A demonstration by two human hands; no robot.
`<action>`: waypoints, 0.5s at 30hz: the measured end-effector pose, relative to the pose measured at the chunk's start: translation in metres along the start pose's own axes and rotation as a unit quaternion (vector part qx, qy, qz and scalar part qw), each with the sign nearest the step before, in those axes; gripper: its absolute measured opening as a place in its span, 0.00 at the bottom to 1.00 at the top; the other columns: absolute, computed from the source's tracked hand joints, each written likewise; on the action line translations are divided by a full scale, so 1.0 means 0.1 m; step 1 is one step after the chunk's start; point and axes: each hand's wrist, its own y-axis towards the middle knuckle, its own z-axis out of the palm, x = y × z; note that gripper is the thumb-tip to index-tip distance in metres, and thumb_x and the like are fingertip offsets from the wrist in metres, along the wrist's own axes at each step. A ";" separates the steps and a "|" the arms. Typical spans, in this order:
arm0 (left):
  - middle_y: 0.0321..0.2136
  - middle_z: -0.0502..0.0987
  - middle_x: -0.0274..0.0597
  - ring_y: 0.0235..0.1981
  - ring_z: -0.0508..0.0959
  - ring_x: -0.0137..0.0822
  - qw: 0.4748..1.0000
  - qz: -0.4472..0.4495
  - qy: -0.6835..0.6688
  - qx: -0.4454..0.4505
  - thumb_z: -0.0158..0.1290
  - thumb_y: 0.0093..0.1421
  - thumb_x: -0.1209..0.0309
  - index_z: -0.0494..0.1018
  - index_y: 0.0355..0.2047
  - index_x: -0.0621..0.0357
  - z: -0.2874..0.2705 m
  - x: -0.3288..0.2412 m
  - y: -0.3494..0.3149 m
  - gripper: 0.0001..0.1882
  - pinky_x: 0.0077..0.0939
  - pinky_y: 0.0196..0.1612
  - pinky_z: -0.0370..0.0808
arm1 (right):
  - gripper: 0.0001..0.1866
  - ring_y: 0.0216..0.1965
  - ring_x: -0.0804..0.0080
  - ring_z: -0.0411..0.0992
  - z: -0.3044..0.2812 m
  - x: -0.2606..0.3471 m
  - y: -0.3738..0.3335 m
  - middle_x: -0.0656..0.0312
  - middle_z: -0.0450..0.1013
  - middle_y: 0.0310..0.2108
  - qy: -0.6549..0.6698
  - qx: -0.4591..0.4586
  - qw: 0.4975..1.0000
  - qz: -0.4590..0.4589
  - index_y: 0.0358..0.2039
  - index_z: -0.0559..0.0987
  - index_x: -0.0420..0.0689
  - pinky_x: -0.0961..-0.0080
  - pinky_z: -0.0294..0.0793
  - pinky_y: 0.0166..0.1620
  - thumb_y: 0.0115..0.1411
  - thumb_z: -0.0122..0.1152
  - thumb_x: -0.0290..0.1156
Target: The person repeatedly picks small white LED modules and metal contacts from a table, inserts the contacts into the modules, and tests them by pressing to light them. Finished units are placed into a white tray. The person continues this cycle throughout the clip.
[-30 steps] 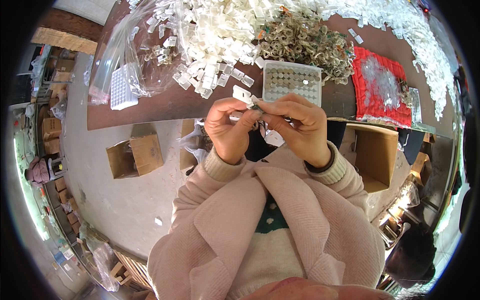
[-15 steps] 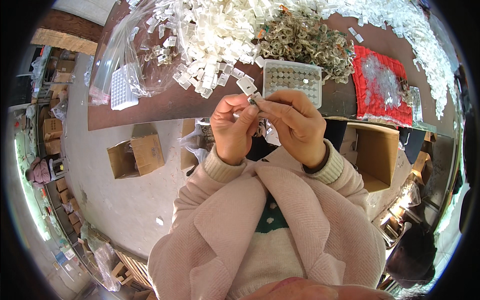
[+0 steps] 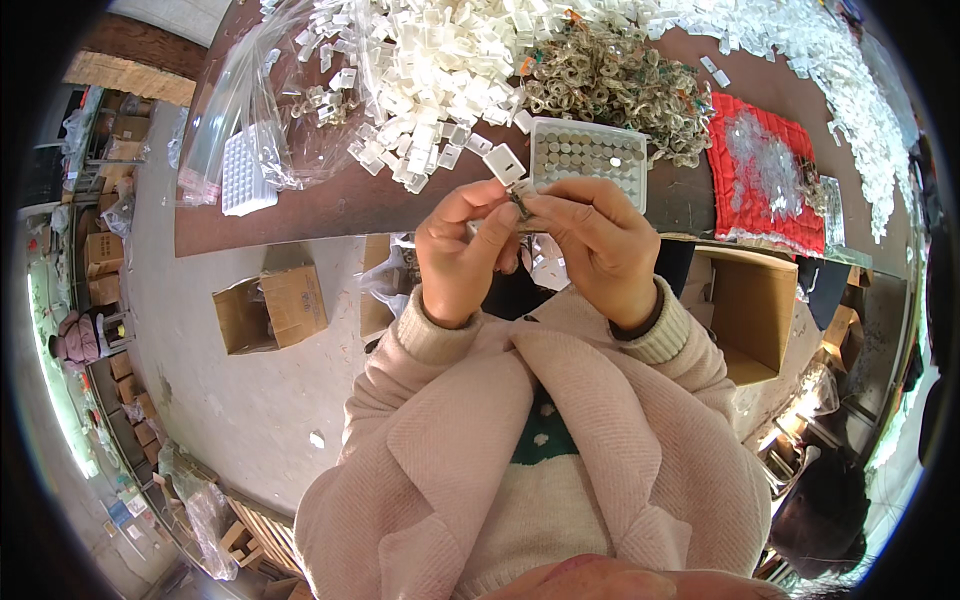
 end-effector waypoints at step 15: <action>0.34 0.78 0.37 0.25 0.71 0.19 0.991 0.080 -0.085 -0.067 0.61 0.61 0.80 0.72 0.45 0.58 0.09 0.24 -0.07 0.13 0.12 0.25 0.68 | 0.14 0.32 0.76 0.77 0.09 0.18 -0.03 0.60 0.78 0.33 0.165 -0.017 0.966 0.197 0.43 0.82 0.39 0.81 0.75 0.35 0.55 0.66 0.17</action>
